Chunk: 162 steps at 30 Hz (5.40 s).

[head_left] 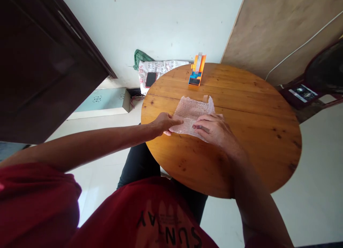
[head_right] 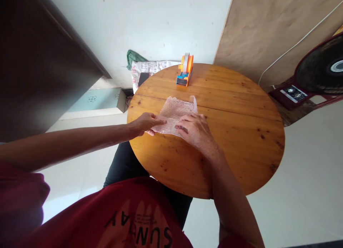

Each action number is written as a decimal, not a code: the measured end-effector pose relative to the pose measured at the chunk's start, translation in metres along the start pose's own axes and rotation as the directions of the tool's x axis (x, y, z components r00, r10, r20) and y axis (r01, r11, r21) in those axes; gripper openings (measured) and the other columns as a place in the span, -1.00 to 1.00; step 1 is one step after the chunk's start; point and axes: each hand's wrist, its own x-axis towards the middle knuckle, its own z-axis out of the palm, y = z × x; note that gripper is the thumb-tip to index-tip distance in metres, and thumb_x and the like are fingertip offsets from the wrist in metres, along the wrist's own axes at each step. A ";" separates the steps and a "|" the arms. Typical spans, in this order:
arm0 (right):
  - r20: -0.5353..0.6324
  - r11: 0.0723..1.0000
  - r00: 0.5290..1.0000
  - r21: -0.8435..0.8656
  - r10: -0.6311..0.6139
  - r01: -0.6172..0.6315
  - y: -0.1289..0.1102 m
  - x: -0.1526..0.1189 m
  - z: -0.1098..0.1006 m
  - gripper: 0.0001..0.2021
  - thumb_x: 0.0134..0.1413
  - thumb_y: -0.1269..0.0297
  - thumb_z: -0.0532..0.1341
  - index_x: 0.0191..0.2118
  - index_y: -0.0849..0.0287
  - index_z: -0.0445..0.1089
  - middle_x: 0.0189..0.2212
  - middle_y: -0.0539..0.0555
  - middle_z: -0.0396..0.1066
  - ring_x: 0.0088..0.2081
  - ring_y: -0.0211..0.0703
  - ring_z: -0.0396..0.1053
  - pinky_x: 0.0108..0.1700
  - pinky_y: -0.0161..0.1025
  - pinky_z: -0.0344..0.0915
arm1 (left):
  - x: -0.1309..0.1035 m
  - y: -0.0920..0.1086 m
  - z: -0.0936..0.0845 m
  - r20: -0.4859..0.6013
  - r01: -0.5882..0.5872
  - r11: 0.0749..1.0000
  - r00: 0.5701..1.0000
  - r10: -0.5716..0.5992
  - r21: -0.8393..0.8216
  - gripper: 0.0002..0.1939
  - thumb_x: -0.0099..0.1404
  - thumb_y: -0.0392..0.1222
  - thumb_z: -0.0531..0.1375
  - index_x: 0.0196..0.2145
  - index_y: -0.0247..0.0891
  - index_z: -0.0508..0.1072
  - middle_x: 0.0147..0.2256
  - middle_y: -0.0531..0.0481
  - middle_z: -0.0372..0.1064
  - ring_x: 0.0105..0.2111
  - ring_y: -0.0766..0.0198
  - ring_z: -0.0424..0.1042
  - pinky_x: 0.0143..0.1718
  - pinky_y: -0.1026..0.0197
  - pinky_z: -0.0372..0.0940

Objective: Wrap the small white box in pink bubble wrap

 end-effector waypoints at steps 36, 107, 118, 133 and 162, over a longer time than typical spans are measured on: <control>0.048 0.998 0.999 -0.063 -0.020 0.023 -0.002 0.002 0.003 -0.86 0.22 0.27 0.24 -0.25 0.08 0.58 -0.15 0.08 0.56 -0.07 0.03 0.38 0.02 0.01 0.13 | -0.012 0.052 0.028 0.058 -0.056 0.997 0.997 0.053 0.049 -0.86 0.07 -0.42 0.19 -0.57 -0.28 0.34 -0.65 0.06 0.31 -0.55 0.31 0.41 -0.39 0.22 0.42; -0.115 0.818 0.959 -0.502 0.258 -0.281 0.036 0.030 -0.008 -0.57 0.20 0.33 0.17 0.19 0.11 0.37 0.30 0.30 0.22 0.24 0.22 0.23 0.17 0.12 0.16 | 0.022 0.015 0.024 0.477 -0.903 0.293 0.417 0.774 0.314 -0.92 0.28 -0.31 0.20 -0.26 -0.22 0.48 -0.10 -0.06 0.50 0.00 0.13 0.50 0.05 0.10 0.41; 0.177 0.891 0.977 -0.454 0.121 -0.028 0.064 0.040 0.002 -0.67 0.24 0.35 0.16 0.04 -0.02 0.53 0.38 0.10 0.14 0.42 0.22 -0.06 0.37 0.23 -0.15 | 0.013 0.007 0.029 0.418 -0.881 0.035 0.259 0.871 0.472 -0.88 0.36 -0.32 0.14 -0.25 -0.31 0.50 0.03 -0.19 0.48 0.09 0.03 0.44 0.18 -0.06 0.32; 0.149 0.491 0.587 0.408 0.796 -0.769 -0.011 -0.055 -0.022 -0.61 0.06 -0.01 0.27 -0.11 0.16 0.49 -0.21 0.14 0.57 -0.24 -0.04 0.50 -0.25 -0.16 0.42 | 0.009 0.007 0.034 0.420 -0.833 0.056 0.334 0.844 0.551 -0.84 0.36 -0.35 0.12 -0.30 -0.30 0.50 -0.21 -0.13 0.56 -0.11 0.12 0.54 0.03 0.05 0.41; -0.057 0.390 0.434 0.557 0.899 -0.734 -0.036 -0.022 0.024 -0.75 -0.04 0.10 0.29 -0.54 0.10 0.28 -0.68 -0.10 0.29 -0.63 -0.22 0.34 -0.57 -0.29 0.24 | 0.010 0.006 0.029 0.513 -0.851 -0.102 0.211 0.832 0.516 -0.72 0.44 -0.23 0.06 -0.33 -0.30 0.53 -0.10 -0.18 0.45 -0.07 0.09 0.30 0.00 0.06 0.22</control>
